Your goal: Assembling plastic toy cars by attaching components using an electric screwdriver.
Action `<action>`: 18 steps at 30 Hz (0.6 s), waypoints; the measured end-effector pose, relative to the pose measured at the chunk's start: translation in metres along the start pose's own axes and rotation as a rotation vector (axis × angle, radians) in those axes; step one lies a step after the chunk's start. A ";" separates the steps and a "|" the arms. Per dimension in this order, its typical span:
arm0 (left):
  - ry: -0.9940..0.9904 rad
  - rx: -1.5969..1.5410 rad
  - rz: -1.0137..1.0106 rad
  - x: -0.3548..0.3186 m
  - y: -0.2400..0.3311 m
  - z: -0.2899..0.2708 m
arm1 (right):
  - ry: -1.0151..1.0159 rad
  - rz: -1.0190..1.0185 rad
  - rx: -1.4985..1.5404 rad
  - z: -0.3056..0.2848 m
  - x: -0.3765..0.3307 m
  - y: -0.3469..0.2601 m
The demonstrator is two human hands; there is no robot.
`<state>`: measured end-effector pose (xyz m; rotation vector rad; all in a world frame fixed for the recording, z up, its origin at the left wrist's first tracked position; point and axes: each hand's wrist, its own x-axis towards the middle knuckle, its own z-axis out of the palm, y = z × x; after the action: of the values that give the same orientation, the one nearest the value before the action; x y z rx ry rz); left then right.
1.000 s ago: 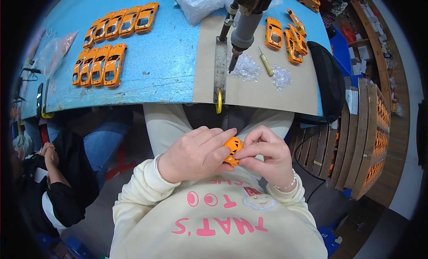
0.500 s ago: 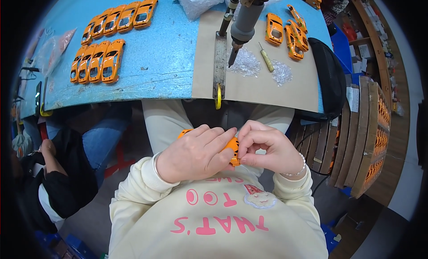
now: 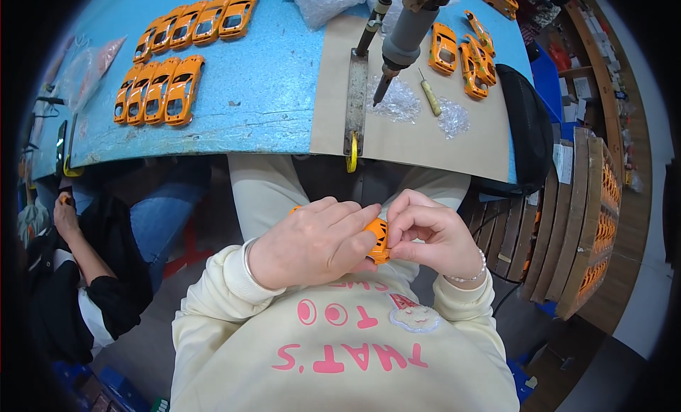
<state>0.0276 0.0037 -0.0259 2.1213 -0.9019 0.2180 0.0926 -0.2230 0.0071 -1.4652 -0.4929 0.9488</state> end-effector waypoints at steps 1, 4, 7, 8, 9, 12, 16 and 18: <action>-0.006 0.015 0.004 0.000 0.000 0.000 | 0.005 0.007 -0.001 0.000 0.000 0.000; -0.035 0.067 0.011 0.000 0.002 -0.001 | 0.003 0.034 -0.003 0.001 0.000 0.000; -0.082 0.142 0.018 0.002 0.003 -0.003 | -0.008 0.072 -0.006 0.000 0.002 -0.002; -0.083 0.162 0.021 0.002 0.005 -0.004 | -0.031 0.108 -0.017 -0.001 0.004 -0.003; -0.084 0.181 0.026 0.003 0.006 -0.004 | -0.051 0.143 -0.028 -0.001 0.004 -0.005; -0.105 0.221 0.039 0.004 0.008 -0.004 | -0.097 0.198 0.025 -0.005 0.010 -0.001; -0.123 0.285 0.053 0.001 0.007 -0.002 | -0.145 0.199 0.244 -0.001 0.016 0.010; -0.082 0.313 0.062 -0.003 0.003 0.002 | -0.122 0.135 0.428 0.004 0.016 0.014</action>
<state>0.0237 0.0027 -0.0264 2.4062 -1.0374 0.3243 0.0952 -0.2105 -0.0100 -1.0667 -0.2584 1.1744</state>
